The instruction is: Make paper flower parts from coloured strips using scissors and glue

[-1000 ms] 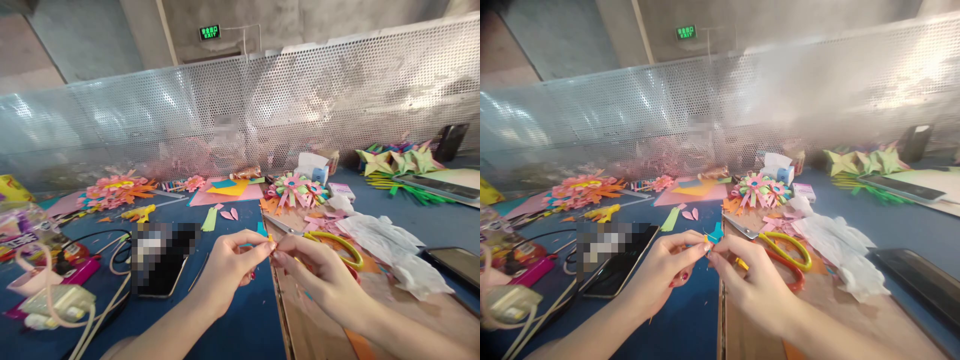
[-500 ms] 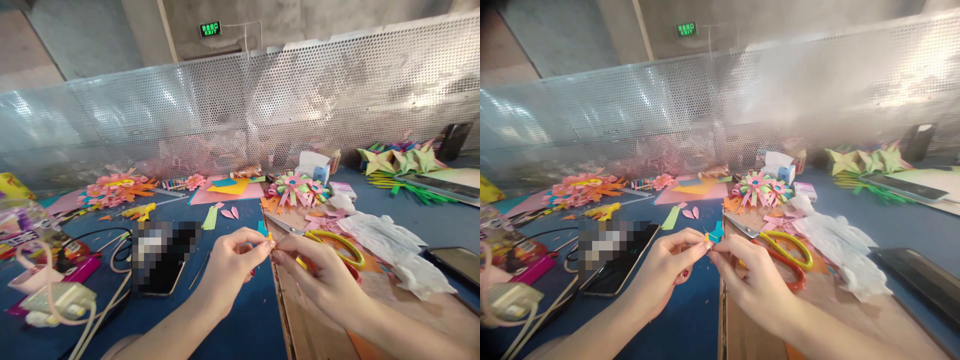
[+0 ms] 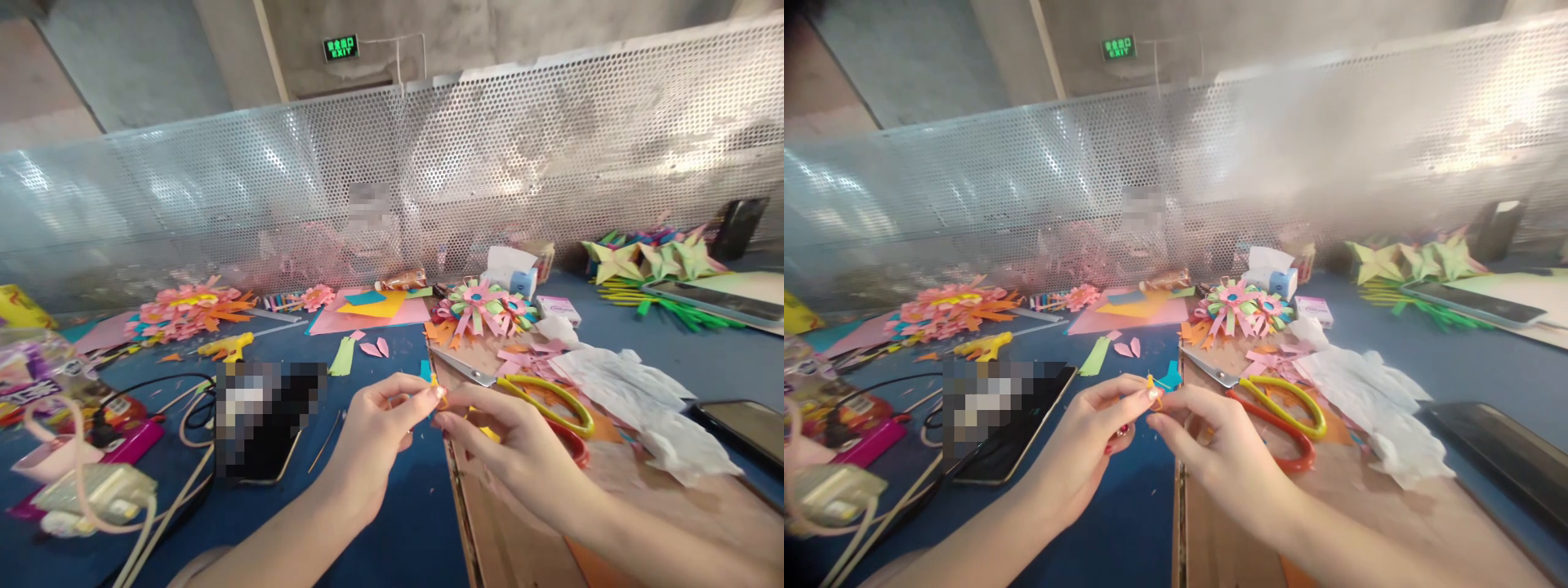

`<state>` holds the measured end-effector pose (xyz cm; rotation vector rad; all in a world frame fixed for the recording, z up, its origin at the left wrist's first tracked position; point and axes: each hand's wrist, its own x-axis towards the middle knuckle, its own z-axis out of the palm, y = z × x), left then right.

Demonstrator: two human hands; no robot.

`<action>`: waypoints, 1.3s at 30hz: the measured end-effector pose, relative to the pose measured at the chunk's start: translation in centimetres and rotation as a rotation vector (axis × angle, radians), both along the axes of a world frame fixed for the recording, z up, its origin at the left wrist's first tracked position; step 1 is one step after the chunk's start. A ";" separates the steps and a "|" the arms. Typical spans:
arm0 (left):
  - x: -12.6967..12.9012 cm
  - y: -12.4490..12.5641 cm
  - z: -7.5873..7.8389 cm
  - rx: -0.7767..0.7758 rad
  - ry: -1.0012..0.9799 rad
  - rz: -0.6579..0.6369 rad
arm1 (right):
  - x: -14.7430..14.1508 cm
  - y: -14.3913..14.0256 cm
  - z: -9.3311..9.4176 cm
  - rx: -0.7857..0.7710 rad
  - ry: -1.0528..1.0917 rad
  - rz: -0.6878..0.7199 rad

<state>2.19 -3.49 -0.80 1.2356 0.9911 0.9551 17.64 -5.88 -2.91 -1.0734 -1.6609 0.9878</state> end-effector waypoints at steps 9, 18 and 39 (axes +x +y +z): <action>0.0 -0.1 -0.1 0.045 -0.073 -0.039 | -1.0 0.0 -1.0 -0.201 0.304 0.001; 0.2 -0.2 -0.3 0.068 -0.039 -0.033 | -1.3 0.1 -1.1 -0.182 0.335 -0.056; 0.4 -0.5 -0.1 0.034 0.010 -0.139 | 1.9 1.8 -0.2 -0.177 0.503 0.142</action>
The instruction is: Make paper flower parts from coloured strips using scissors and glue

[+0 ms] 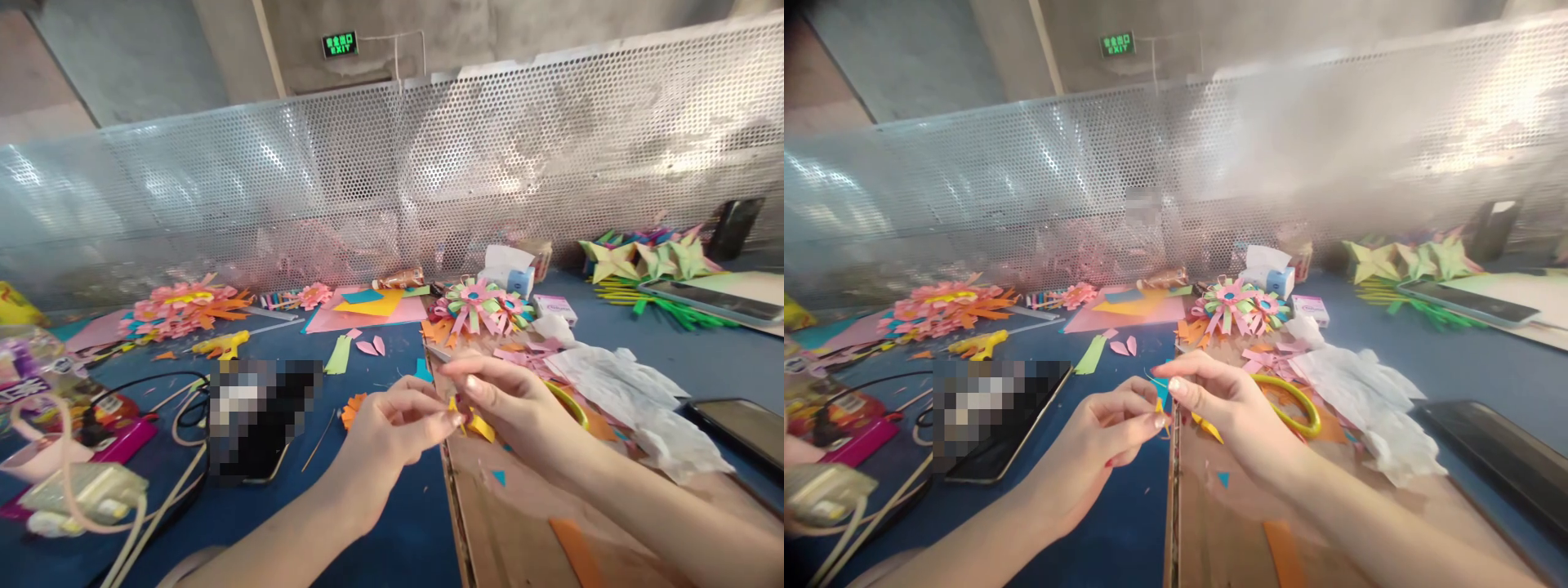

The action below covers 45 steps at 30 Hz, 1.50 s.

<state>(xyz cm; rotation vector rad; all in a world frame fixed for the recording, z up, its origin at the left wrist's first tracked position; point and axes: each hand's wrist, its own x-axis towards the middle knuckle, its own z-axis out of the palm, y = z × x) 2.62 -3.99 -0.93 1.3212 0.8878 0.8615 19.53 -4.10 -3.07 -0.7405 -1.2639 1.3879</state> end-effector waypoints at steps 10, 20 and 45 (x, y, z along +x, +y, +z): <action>0.2 -0.6 0.0 -0.033 -0.010 -0.054 | 0.2 0.6 -0.7 0.029 0.103 0.240; 0.1 -0.6 0.0 -0.032 -0.008 -0.096 | 0.1 0.5 -0.4 0.018 0.142 0.270; 0.0 0.4 -0.8 -0.034 0.057 -0.029 | 0.7 1.3 -0.7 -0.027 0.024 0.216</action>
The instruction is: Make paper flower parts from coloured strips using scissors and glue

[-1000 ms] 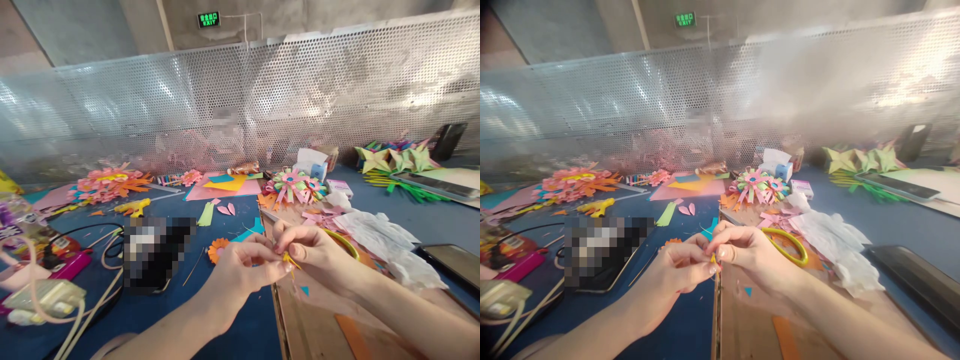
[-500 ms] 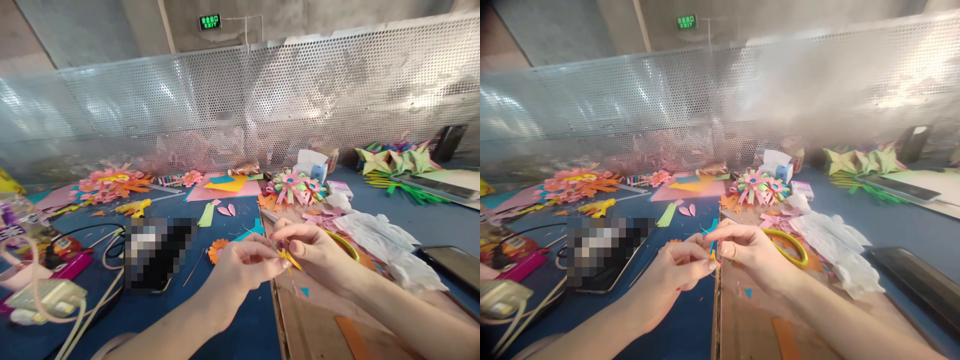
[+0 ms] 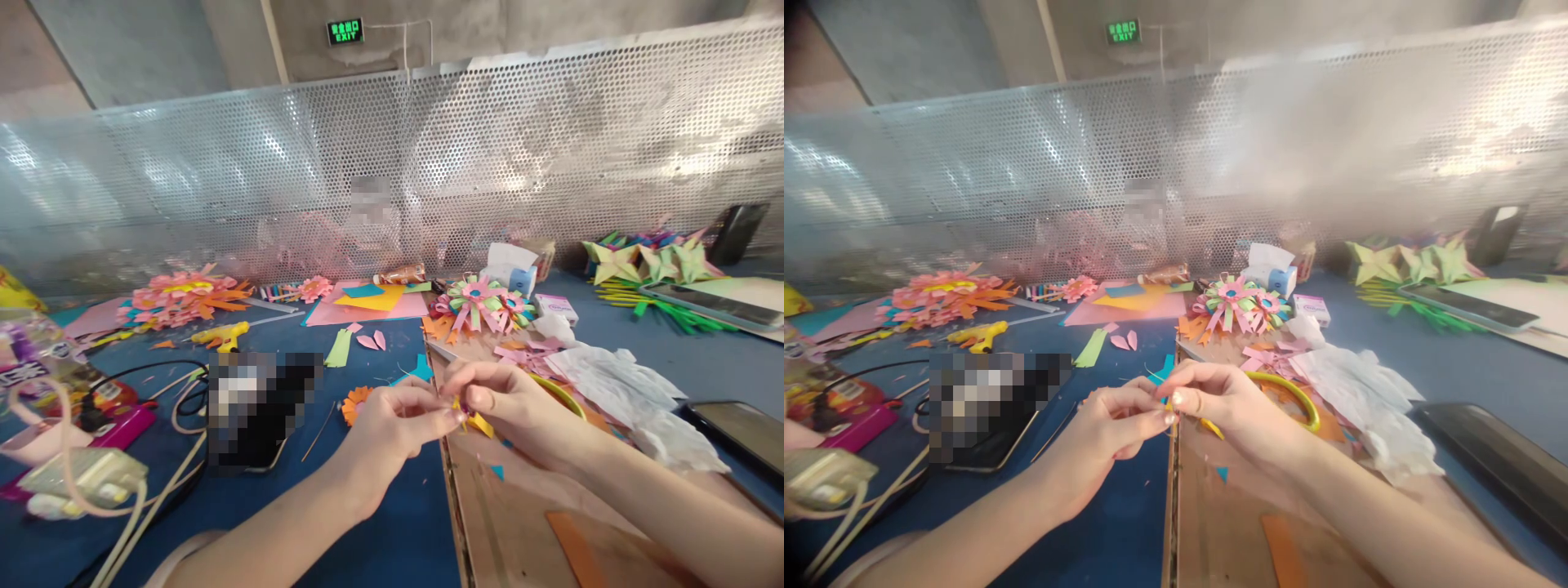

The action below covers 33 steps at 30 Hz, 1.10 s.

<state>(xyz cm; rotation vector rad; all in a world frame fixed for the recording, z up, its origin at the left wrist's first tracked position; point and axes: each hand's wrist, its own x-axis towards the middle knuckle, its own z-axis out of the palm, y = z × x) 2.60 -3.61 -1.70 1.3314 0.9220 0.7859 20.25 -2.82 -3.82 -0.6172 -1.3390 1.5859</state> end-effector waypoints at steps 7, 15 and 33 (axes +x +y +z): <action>0.2 0.0 0.0 0.020 0.084 0.010 | -0.4 -0.7 0.6 0.099 -0.275 -0.157; -0.4 0.6 0.0 0.315 0.293 0.096 | 0.1 -0.5 1.4 0.098 -0.386 -0.217; -0.5 0.7 -0.1 0.389 0.355 0.097 | -0.4 -0.8 1.1 0.164 -0.548 -0.276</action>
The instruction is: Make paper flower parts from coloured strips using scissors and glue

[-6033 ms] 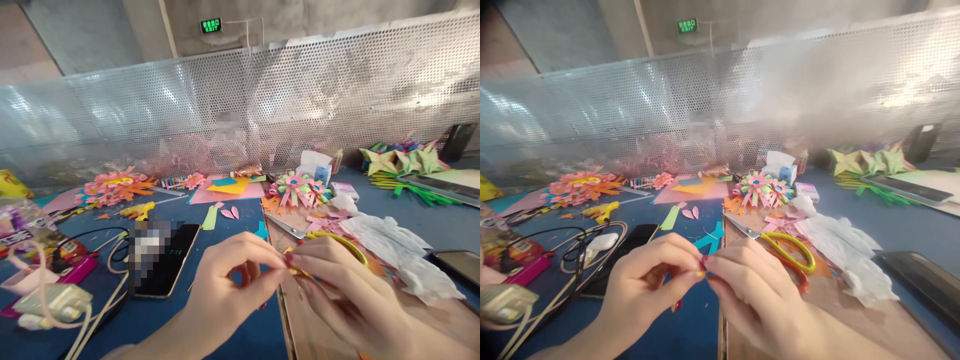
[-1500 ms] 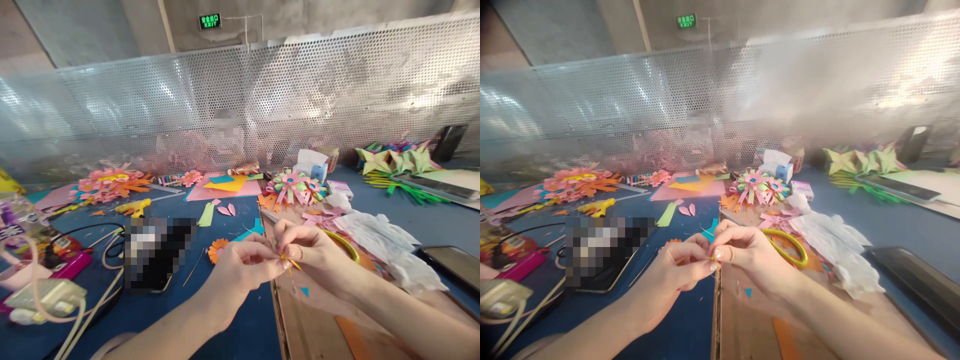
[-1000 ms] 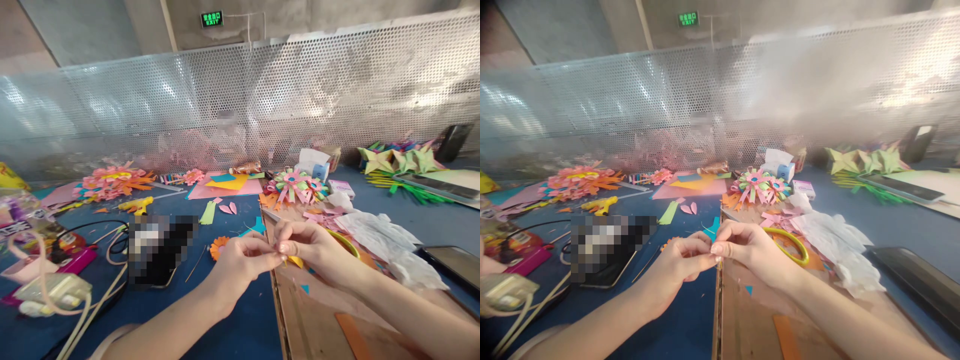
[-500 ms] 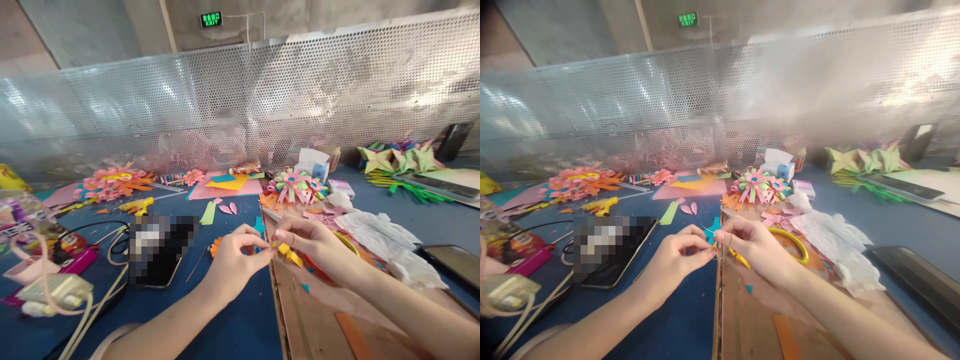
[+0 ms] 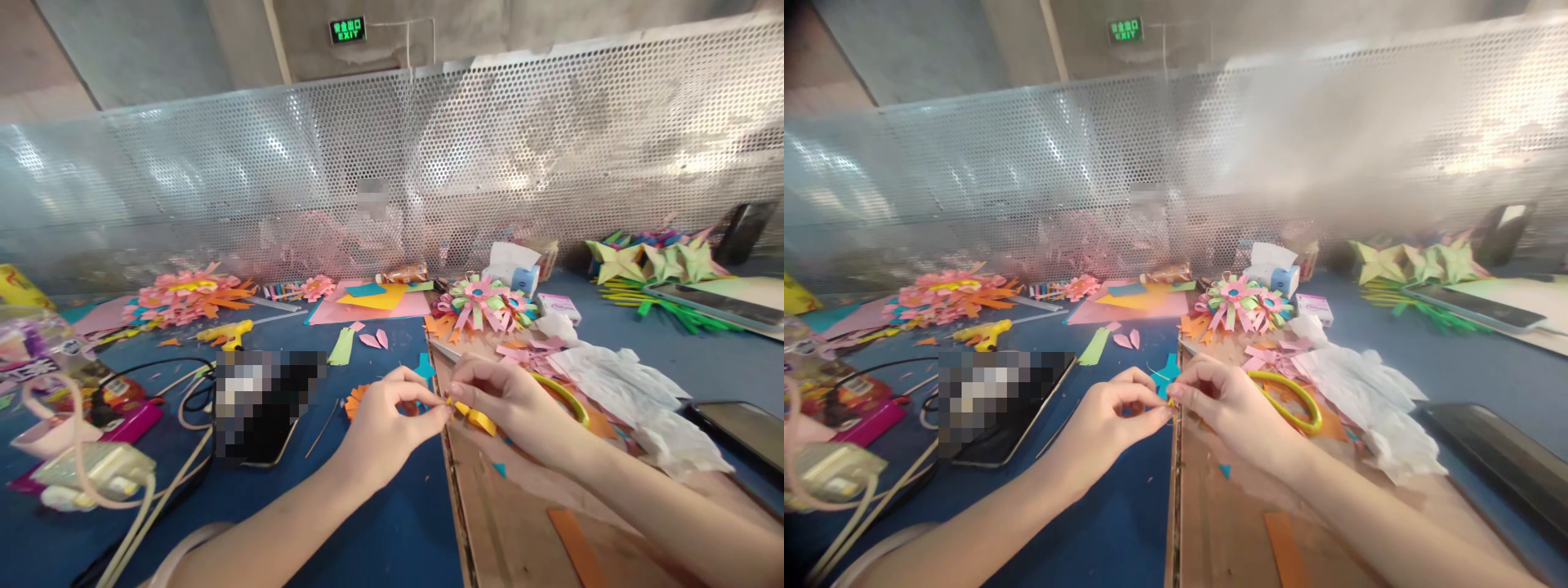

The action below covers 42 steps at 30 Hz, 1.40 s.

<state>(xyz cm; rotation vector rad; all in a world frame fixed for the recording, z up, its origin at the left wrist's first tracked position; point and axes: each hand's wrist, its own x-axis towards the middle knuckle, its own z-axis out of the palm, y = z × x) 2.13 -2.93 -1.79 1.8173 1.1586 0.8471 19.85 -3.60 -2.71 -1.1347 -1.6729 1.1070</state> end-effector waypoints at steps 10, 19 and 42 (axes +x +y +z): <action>-0.1 0.0 -0.1 -0.003 0.012 -0.007 | 0.1 0.0 0.3 0.082 -0.089 0.036; 0.2 -0.4 0.6 0.070 0.041 -0.001 | -0.2 -1.1 0.0 0.349 -0.194 -0.119; 0.3 -0.4 0.0 -0.214 -0.335 0.005 | 1.2 -0.8 -1.1 1.229 -0.587 -0.118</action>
